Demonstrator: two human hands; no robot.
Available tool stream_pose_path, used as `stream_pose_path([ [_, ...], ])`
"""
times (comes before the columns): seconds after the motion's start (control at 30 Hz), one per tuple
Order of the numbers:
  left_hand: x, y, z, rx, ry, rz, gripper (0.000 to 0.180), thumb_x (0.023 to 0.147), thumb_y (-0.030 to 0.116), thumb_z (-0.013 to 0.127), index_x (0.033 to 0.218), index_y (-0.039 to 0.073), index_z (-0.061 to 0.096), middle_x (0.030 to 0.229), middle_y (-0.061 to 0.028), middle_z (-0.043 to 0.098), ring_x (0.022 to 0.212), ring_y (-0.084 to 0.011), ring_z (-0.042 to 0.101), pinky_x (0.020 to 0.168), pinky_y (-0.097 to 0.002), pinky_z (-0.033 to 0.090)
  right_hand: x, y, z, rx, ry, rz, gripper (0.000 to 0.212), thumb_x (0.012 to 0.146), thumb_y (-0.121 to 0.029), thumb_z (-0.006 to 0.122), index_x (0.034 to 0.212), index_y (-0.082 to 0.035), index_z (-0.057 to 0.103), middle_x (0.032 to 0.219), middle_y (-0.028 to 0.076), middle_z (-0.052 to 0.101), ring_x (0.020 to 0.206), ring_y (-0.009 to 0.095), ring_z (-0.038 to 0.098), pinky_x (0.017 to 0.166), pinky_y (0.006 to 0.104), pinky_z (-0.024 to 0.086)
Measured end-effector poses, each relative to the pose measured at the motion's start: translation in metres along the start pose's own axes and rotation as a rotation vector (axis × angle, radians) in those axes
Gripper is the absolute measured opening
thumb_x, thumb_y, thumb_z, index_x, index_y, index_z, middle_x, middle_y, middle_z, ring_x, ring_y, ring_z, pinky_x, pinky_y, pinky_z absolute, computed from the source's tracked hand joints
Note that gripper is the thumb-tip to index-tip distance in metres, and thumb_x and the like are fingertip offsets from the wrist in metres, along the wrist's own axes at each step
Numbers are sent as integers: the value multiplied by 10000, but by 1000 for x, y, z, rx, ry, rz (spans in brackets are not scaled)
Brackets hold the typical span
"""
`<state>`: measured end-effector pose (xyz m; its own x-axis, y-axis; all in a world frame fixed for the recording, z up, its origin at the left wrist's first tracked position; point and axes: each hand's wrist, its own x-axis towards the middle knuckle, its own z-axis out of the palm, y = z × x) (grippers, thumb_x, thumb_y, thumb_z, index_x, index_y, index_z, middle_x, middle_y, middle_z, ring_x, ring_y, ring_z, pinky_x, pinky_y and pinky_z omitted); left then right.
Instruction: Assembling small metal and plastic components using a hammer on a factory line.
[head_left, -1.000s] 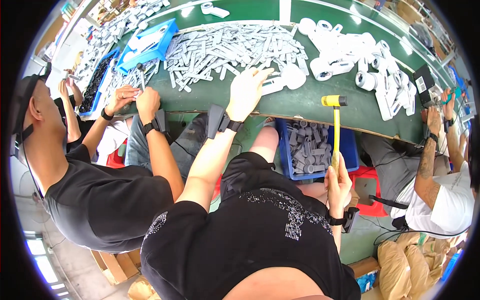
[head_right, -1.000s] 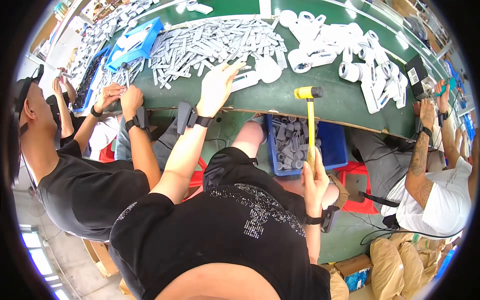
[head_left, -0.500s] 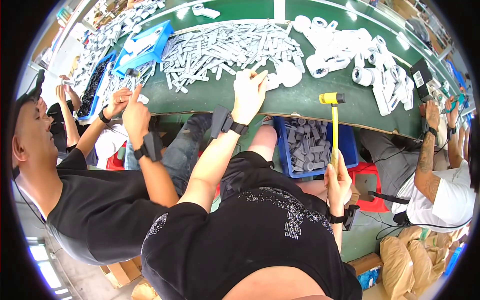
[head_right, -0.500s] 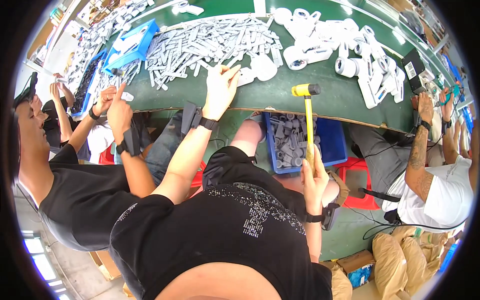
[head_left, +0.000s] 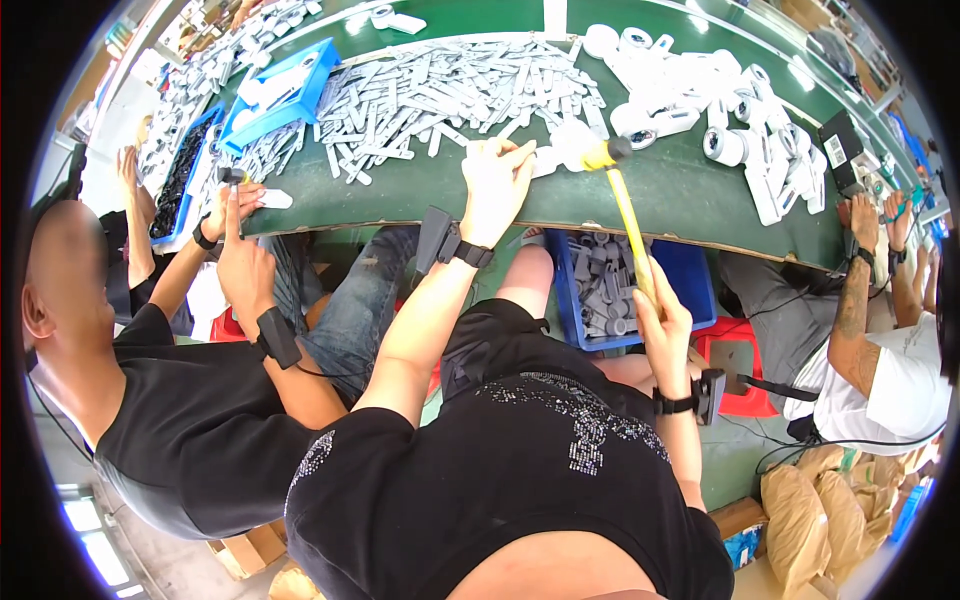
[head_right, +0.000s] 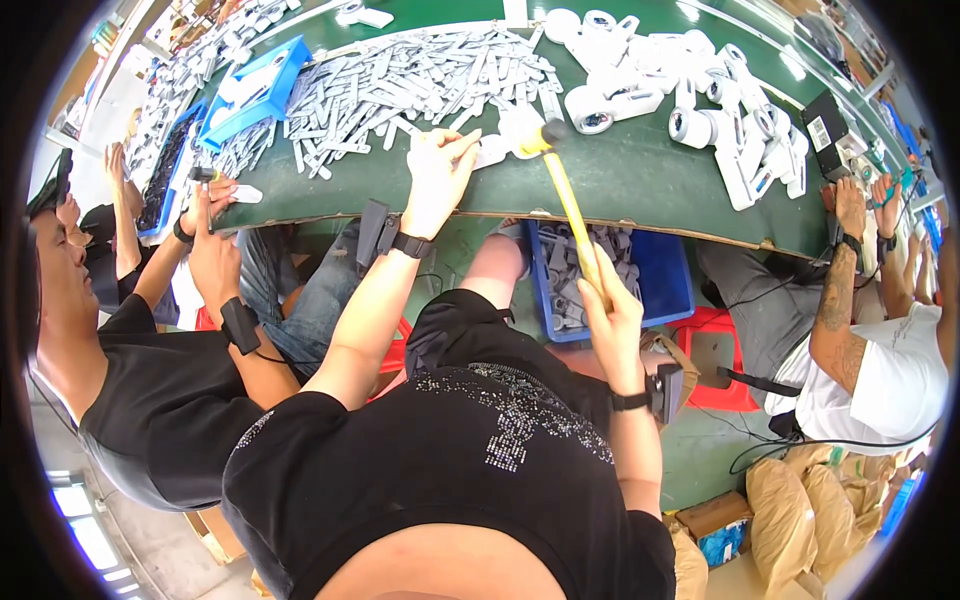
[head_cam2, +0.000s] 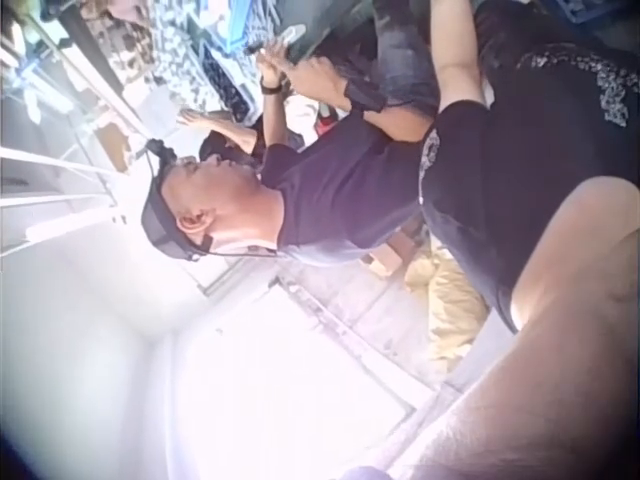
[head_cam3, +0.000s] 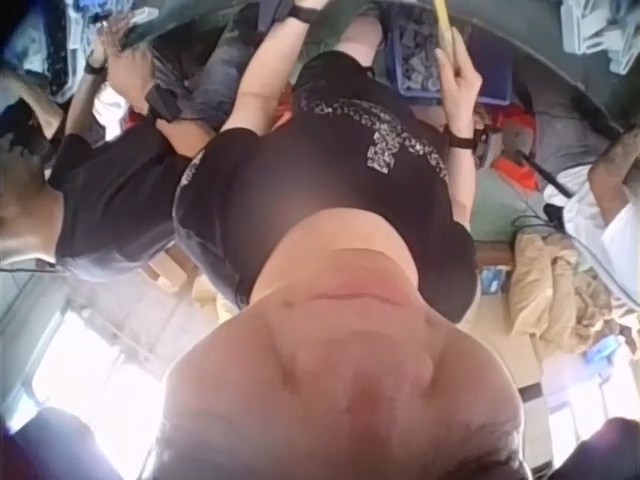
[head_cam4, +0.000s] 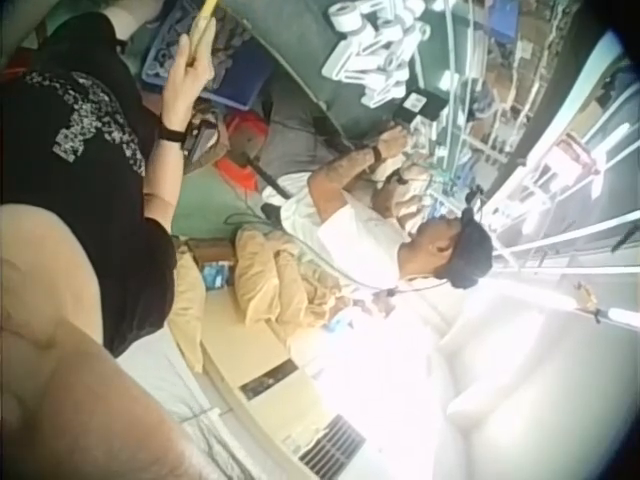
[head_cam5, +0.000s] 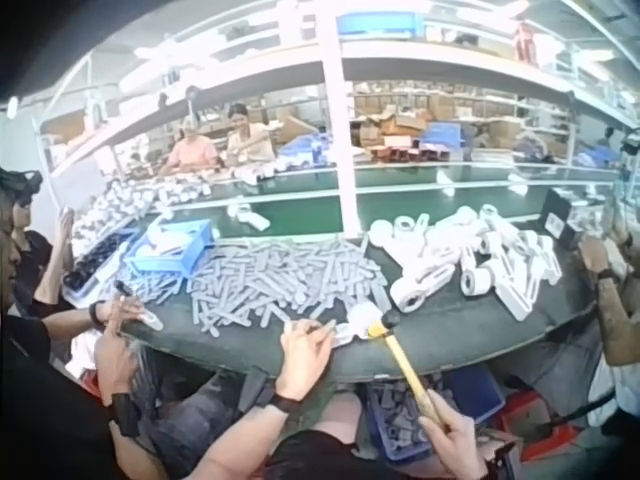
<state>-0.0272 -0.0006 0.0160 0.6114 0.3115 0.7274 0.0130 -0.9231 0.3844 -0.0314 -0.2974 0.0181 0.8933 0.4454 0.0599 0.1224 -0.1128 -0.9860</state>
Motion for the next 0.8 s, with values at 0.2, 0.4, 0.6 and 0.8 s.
stream_pose_path([
  [0.2,3,-1,-5,182,-21,-8,223,788,144,695,1007,135,733,862,-51,638,876,-227,532,765,-336,443,47,-9,20,-274,-76,-292,450,892,-58,608,1330,-39,508,948,148,671,733,145,578,702,257,471],
  [0.4,8,-11,0,-410,-63,-290,186,745,83,707,927,102,737,796,-68,656,775,-213,600,748,-313,469,61,-24,10,-361,-41,-420,440,889,-69,609,1321,-86,531,840,167,618,693,227,577,683,301,478],
  [0.6,7,-10,0,-331,-94,-323,114,736,79,713,850,78,728,799,-84,656,796,-224,605,769,-324,471,62,-35,4,-534,-54,-440,452,878,-55,616,1318,-125,542,789,158,588,663,276,579,633,341,478],
  [0.8,7,-11,1,-298,-88,-306,113,731,92,719,842,76,729,805,-91,659,800,-233,609,769,-326,470,60,-40,6,-627,-102,-428,472,869,-45,619,1326,-123,531,779,146,576,641,278,564,613,352,473],
])
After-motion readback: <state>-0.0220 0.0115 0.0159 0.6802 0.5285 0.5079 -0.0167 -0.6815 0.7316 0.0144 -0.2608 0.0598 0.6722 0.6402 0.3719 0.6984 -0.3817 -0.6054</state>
